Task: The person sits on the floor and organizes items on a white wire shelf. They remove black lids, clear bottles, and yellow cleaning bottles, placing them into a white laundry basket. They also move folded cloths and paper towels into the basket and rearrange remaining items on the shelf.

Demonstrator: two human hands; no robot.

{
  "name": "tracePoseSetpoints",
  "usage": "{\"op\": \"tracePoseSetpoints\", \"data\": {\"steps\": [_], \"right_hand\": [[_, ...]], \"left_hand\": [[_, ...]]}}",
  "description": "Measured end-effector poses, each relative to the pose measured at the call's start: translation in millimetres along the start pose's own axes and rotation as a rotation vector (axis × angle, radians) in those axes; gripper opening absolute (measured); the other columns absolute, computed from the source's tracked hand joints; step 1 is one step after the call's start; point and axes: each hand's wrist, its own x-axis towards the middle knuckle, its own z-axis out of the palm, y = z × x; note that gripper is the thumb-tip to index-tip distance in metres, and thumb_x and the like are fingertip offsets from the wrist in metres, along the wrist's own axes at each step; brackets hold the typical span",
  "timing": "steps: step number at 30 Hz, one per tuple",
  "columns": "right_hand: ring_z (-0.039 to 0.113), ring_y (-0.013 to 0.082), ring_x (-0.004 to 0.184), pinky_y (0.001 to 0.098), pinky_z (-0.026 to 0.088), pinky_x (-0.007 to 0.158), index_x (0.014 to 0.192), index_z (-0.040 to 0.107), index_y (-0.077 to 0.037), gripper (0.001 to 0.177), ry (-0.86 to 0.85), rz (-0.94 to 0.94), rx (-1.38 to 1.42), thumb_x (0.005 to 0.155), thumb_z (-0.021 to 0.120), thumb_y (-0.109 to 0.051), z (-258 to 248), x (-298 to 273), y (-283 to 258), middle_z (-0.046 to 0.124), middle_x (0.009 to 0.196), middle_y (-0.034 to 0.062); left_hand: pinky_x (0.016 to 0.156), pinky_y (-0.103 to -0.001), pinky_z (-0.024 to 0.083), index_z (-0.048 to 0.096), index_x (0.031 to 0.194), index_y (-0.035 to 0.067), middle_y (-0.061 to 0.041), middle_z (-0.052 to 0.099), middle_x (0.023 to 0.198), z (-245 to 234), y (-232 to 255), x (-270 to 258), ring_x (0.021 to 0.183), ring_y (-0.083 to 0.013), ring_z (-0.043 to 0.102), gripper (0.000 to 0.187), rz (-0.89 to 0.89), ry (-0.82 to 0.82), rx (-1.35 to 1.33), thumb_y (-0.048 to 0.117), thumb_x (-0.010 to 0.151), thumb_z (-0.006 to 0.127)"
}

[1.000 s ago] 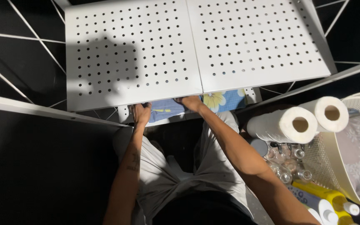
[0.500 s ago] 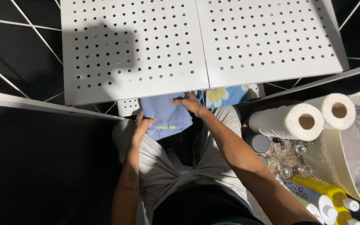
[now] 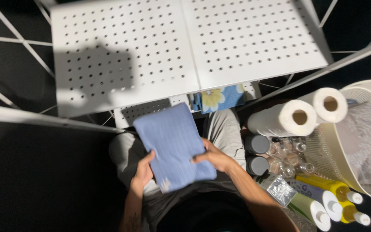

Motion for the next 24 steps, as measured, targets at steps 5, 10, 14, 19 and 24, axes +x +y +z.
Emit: {"op": "tracePoseSetpoints", "data": {"steps": [5, 10, 14, 19, 24], "right_hand": [[0.070, 0.0145, 0.115, 0.0306, 0.062, 0.097, 0.138, 0.072, -0.003, 0.066, -0.193, -0.230, -0.305, 0.080, 0.097, -0.020, -31, -131, -52, 0.075, 0.124, 0.0008], [0.073, 0.0194, 0.133, 0.0381, 0.062, 0.114, 0.156, 0.064, -0.003, 0.083, -0.013, -0.415, -0.375, 0.089, 0.097, -0.038, -78, -245, -79, 0.076, 0.150, 0.0042], [0.075, 0.0226, 0.139, 0.0418, 0.061, 0.119, 0.158, 0.066, -0.006, 0.095, 0.324, -0.453, -0.469, 0.075, 0.106, -0.033, -138, -323, -77, 0.078, 0.156, 0.0069], [0.068, 0.0202, 0.125, 0.0395, 0.059, 0.109, 0.147, 0.070, -0.004, 0.088, 0.753, -0.589, -0.418, 0.065, 0.099, -0.019, -241, -413, -79, 0.073, 0.137, 0.0065], [0.052, 0.0052, 0.105, 0.0223, 0.046, 0.089, 0.119, 0.064, -0.013, 0.048, 1.120, -0.707, -0.441, 0.084, 0.093, -0.030, -339, -444, -99, 0.059, 0.115, -0.0074]], "left_hand": [[0.120, -0.055, 0.052, 0.066, 0.154, -0.006, -0.023, 0.075, 0.147, -8, -40, -7, 0.133, -0.0413, 0.069, 0.067, -0.570, -0.104, -0.018, 0.006, 0.089, 0.071], [0.121, -0.047, 0.053, 0.072, 0.154, 0.004, -0.015, 0.081, 0.148, 138, 34, -72, 0.139, -0.0340, 0.072, 0.073, -0.624, -0.189, 0.468, 0.013, 0.082, 0.082], [0.131, -0.033, 0.052, 0.085, 0.139, 0.011, -0.001, 0.086, 0.146, 246, 63, -102, 0.144, -0.0168, 0.075, 0.050, -0.273, -0.788, 0.846, 0.029, 0.092, 0.087], [0.076, -0.031, 0.043, 0.053, 0.106, 0.021, 0.007, 0.058, 0.077, 374, 48, -95, 0.071, -0.0064, 0.052, 0.031, 0.355, -1.338, 1.106, 0.035, 0.106, 0.081], [0.063, -0.029, 0.030, 0.045, 0.068, 0.030, 0.014, 0.041, 0.063, 509, 31, -108, 0.055, -0.0069, 0.033, 0.049, -0.080, -1.491, 0.612, 0.060, 0.098, 0.069]]}}
